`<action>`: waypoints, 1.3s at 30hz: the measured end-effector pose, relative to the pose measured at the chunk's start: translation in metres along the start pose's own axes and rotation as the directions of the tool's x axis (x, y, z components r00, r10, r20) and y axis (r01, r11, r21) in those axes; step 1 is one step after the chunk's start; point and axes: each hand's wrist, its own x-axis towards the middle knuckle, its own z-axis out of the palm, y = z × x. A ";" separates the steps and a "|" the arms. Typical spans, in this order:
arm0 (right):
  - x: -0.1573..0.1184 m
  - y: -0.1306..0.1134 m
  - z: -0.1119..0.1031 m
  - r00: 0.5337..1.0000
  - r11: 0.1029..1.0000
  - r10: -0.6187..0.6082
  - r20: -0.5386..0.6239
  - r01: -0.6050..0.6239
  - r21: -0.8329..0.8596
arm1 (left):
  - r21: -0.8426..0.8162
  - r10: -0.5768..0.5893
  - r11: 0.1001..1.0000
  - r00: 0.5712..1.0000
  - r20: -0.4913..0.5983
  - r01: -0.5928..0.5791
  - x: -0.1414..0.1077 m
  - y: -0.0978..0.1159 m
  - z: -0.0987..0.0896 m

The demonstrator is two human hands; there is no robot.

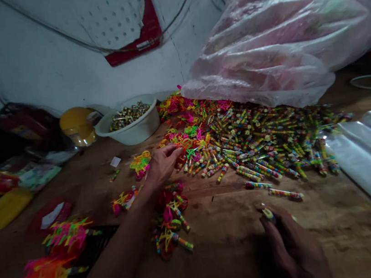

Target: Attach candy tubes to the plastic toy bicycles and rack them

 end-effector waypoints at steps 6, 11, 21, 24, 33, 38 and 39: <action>0.030 -0.045 0.001 0.996 0.968 0.070 0.064 -0.083 0.237 | -0.523 -0.165 0.755 0.886 0.433 0.396 -0.055 0.002 0.040; 0.038 -0.046 0.000 0.971 0.908 0.166 0.171 -0.218 0.357 | -0.393 -0.163 0.787 0.775 0.611 0.476 -0.087 0.007 0.065; 0.043 -0.023 -0.022 0.807 0.727 0.135 0.574 -0.474 0.496 | -0.319 -0.153 0.739 0.610 0.778 0.593 -0.100 0.020 0.077; 0.045 -0.028 -0.020 0.774 0.717 0.141 0.617 -0.510 0.476 | -0.315 -0.183 0.733 0.621 0.762 0.602 -0.103 0.021 0.073; 0.015 -0.029 -0.006 0.958 0.964 -0.030 0.286 -0.048 0.263 | -0.394 -0.265 0.648 0.679 0.685 0.651 -0.105 -0.001 0.071; 0.005 -0.033 -0.005 0.967 0.917 0.005 0.256 -0.107 0.385 | -0.493 -0.196 0.507 0.651 0.733 0.707 -0.115 -0.007 0.066; 0.007 -0.034 -0.005 0.968 0.901 0.027 0.251 -0.132 0.414 | -0.503 -0.176 0.495 0.648 0.741 0.709 -0.117 -0.007 0.064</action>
